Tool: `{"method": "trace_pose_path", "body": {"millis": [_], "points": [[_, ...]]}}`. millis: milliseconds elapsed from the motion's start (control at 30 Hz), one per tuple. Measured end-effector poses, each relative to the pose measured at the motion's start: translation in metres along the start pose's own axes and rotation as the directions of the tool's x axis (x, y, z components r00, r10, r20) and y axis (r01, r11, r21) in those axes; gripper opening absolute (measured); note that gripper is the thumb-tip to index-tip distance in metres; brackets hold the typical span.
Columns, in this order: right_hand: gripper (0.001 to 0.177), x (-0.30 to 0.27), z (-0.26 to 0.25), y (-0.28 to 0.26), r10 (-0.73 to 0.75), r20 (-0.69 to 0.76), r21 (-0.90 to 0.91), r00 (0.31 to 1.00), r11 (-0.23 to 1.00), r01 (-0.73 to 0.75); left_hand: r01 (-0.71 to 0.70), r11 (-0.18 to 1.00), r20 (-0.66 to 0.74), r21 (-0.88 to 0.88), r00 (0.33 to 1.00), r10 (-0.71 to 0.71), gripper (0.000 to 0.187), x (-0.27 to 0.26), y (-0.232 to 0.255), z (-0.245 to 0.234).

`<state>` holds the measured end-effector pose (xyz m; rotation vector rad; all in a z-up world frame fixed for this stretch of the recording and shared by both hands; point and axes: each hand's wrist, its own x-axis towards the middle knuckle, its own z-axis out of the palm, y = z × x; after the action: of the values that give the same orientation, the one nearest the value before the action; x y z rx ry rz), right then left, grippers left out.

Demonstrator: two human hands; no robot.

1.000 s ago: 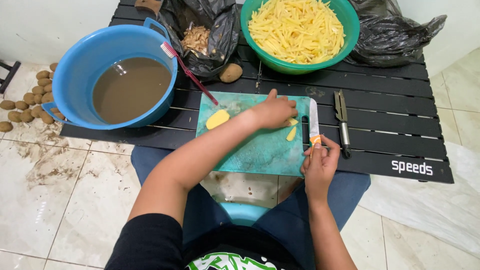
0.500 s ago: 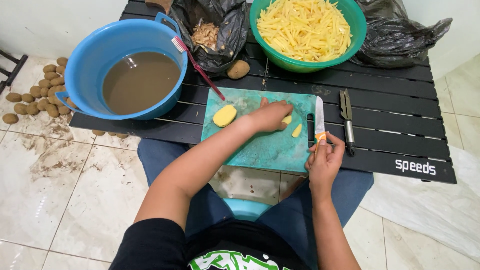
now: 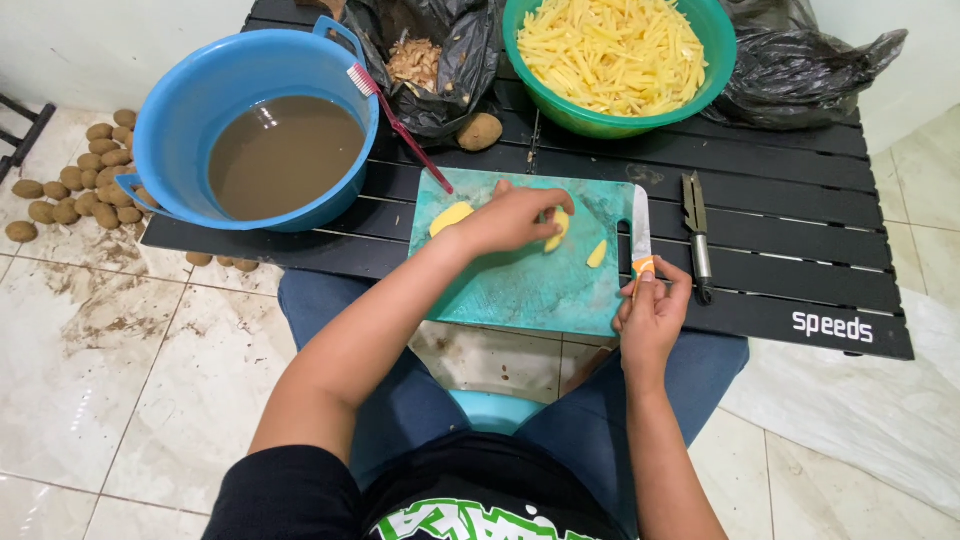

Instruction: Slicing peeled potatoes into thin strips on a cutting board using a knife

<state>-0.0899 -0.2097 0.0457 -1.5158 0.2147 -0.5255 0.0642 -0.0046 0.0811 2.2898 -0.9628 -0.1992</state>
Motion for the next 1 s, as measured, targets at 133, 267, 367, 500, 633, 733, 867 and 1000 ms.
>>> {"method": "trace_pose_path", "body": {"millis": [133,267,367,500,633,733,867,1000], "points": [[0.020,0.001,-0.001,0.007,-0.013,-0.007,0.005,1.000,1.000,0.013,0.107,0.988,-0.003,-0.115,0.994,-0.108,0.024,-0.013,-0.009,0.007],[0.019,0.000,-0.001,0.006,-0.020,0.005,-0.032,1.000,0.999,0.020,0.220,0.975,-0.061,-0.005,0.974,-0.220,0.032,-0.020,-0.030,0.029],[0.020,0.001,-0.002,0.005,-0.013,0.010,-0.045,1.000,0.999,0.013,0.209,0.970,-0.155,0.127,0.970,-0.189,0.036,-0.034,-0.016,0.034],[0.022,0.004,-0.003,0.009,0.002,0.048,-0.092,0.999,0.996,0.002,0.176,0.973,-0.196,0.149,0.970,-0.145,0.035,-0.057,-0.010,0.053],[0.019,0.007,0.002,-0.001,-0.020,0.131,-0.171,0.991,0.984,0.042,0.146,0.977,-0.280,0.154,0.955,-0.098,0.029,-0.069,-0.008,0.067],[0.021,0.006,0.017,-0.023,-0.008,0.246,-0.458,0.969,0.880,0.124,0.154,0.978,-0.337,0.138,0.936,-0.100,0.028,-0.071,-0.002,0.070],[0.026,0.009,0.041,-0.061,0.189,0.336,-0.708,0.923,0.696,0.115,0.205,0.970,-0.382,0.131,0.913,-0.141,0.029,-0.066,0.008,0.071],[0.025,0.026,0.047,-0.060,0.258,0.413,-0.808,0.873,0.547,0.220,0.241,0.965,-0.397,0.104,0.900,-0.182,0.030,-0.062,0.009,0.073]]}}
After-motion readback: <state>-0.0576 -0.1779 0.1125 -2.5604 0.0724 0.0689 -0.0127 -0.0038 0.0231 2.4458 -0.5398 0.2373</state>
